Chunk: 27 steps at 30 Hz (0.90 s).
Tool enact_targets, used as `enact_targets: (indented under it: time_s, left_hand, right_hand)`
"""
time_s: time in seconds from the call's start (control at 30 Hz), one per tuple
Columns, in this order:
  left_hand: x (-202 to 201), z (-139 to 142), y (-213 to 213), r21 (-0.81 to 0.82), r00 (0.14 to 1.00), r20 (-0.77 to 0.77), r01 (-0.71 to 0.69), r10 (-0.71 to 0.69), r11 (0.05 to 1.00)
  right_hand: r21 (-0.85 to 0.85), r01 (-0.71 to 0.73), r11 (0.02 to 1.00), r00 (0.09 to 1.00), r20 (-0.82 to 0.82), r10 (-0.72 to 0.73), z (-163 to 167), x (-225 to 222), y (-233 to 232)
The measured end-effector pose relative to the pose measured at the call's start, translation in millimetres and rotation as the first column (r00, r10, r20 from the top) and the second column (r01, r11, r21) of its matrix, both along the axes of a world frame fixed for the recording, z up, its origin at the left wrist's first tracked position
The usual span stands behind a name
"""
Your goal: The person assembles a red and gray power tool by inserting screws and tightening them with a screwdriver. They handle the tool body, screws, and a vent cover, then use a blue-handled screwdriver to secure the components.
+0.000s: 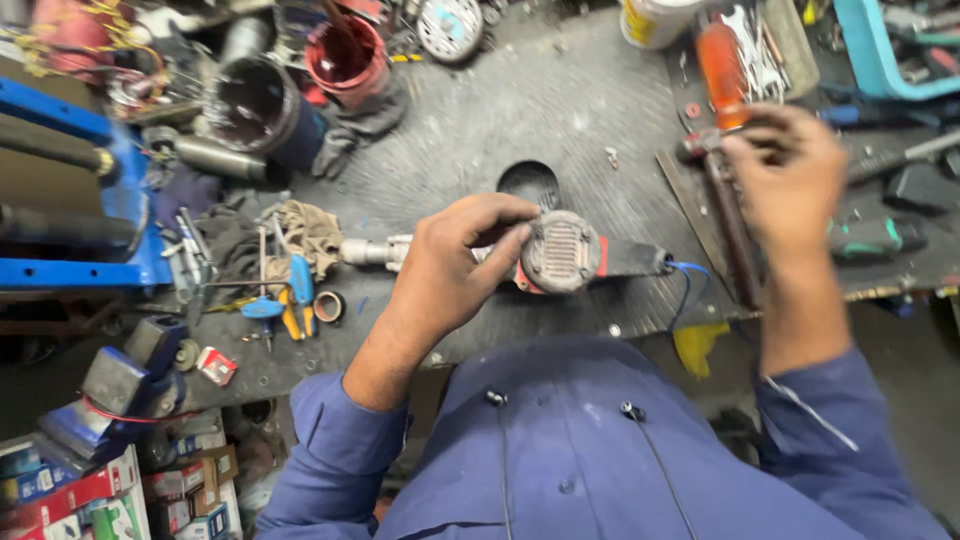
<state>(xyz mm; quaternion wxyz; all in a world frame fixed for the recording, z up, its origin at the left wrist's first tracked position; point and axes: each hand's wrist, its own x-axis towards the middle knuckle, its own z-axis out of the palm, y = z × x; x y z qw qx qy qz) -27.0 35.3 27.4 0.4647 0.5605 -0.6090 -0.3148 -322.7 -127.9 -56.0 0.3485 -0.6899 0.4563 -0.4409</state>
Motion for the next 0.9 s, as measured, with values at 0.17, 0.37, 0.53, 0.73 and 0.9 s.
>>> enact_targets:
  time_s: [0.17,0.37,0.53,0.73,0.9]
  left_hand:
    - [1,51,-1,-0.154,0.988,-0.060,0.129,-0.139,0.980]
    - [-29,99,1,-0.401,0.899,-0.110,0.351,-0.425,0.846]
    - [-29,113,-2,-0.540,0.894,-0.238,0.203,-0.380,0.817]
    - [-22,109,-4,-0.599,0.893,-0.373,-0.024,-0.252,0.801]
    - [-24,99,-11,-0.646,0.878,-0.377,-0.022,-0.294,0.763]
  right_hand:
    - [-0.045,-0.192,0.980,0.894,0.405,0.194,101,24,69]
    - [-0.247,-0.217,0.944,0.937,0.218,0.272,83,56,114]
    - [-0.157,-0.323,0.933,0.934,-0.215,0.287,54,67,105]
    - [-0.003,-0.601,0.799,0.787,0.168,0.593,50,67,100]
    - [0.256,-0.682,0.685,0.731,0.261,0.631,54,62,90]
